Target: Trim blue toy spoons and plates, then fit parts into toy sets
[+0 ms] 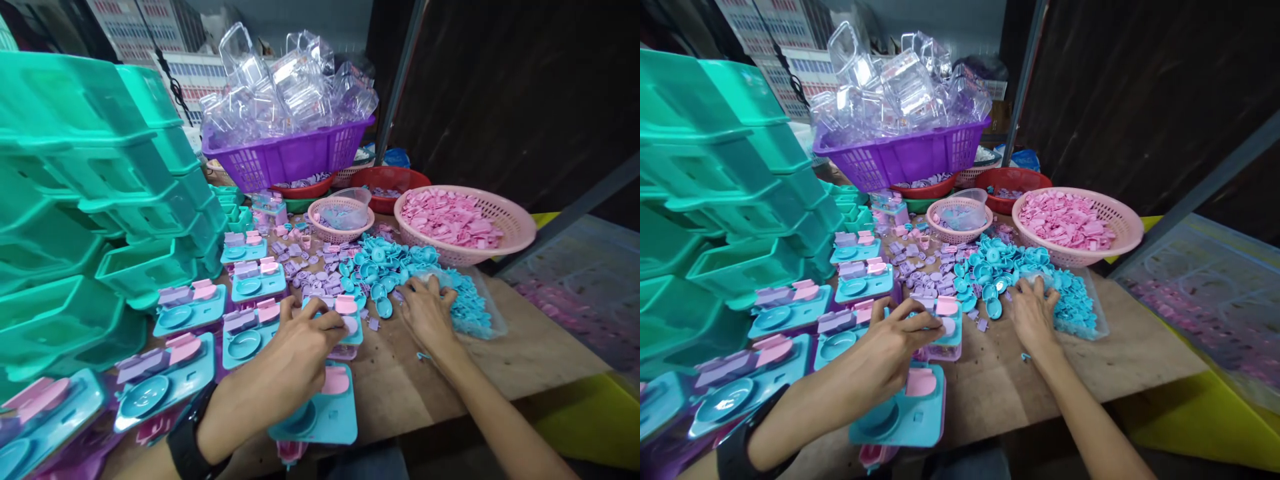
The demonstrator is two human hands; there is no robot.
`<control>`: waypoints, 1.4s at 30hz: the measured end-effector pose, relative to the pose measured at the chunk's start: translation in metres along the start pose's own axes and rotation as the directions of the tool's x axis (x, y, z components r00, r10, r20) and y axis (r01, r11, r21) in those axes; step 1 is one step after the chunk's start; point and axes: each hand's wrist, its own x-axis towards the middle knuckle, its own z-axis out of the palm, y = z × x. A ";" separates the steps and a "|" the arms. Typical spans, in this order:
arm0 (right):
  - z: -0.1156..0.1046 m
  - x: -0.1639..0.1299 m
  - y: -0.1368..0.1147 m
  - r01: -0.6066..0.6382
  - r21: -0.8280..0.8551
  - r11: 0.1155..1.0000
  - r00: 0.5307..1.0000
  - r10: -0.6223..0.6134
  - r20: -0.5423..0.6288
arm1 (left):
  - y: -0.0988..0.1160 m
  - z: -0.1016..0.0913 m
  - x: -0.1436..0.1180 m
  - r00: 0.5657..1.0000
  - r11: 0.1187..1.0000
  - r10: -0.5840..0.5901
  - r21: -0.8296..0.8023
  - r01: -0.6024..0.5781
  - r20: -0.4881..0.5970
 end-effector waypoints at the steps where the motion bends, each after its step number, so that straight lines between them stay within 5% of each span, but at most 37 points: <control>1: 0.000 0.001 0.003 0.038 -0.004 0.999 0.999 -0.038 0.003 | 0.000 -0.001 -0.001 1.000 1.000 0.003 -0.002 -0.003 -0.005; 8: 0.001 -0.006 0.019 0.173 0.002 0.985 0.983 -0.173 0.068 | -0.001 -0.004 -0.005 0.999 0.998 0.022 -0.049 -0.024 -0.034; 11: -0.008 -0.008 0.016 0.105 0.015 0.994 0.992 -0.105 0.063 | -0.001 -0.006 -0.011 0.992 0.997 0.015 -0.075 -0.024 -0.126; 14: -0.029 -0.018 0.007 -0.060 0.216 0.975 0.996 0.074 -0.056 | 0.001 -0.008 -0.025 0.960 0.994 -0.017 -0.107 -0.014 -0.281; 16: -0.048 -0.035 -0.008 -0.156 0.488 0.859 0.966 0.236 -0.107 | 0.004 -0.007 -0.038 0.917 0.992 -0.030 -0.126 -0.022 -0.397; 18: -0.067 -0.059 -0.032 -0.196 0.748 0.634 0.940 0.338 -0.040 | 0.010 -0.002 -0.053 0.875 0.990 -0.012 -0.130 -0.059 -0.484; 20: -0.083 -0.085 -0.062 -0.205 0.891 0.405 0.947 0.312 0.076 | 0.017 0.006 -0.067 0.866 0.987 0.032 -0.121 -0.106 -0.499; 22: -0.090 -0.106 -0.092 -0.185 0.939 0.289 0.958 0.267 0.106 | 0.024 0.015 -0.079 0.883 0.986 0.071 -0.101 -0.133 -0.463; 28: -0.082 -0.121 -0.139 -0.087 0.935 0.344 0.964 0.265 -0.008 | 0.037 0.029 -0.090 0.914 0.991 0.112 -0.022 -0.131 -0.389; 35: -0.072 -0.121 -0.134 -0.130 0.944 0.302 0.971 0.233 0.059 | 0.032 0.036 -0.090 0.929 0.980 0.167 0.160 -0.119 -0.331; 42: -0.084 -0.121 -0.138 -0.175 0.948 0.265 0.970 0.211 0.120 | 0.022 0.072 -0.098 0.885 0.950 0.194 0.306 -0.062 -0.424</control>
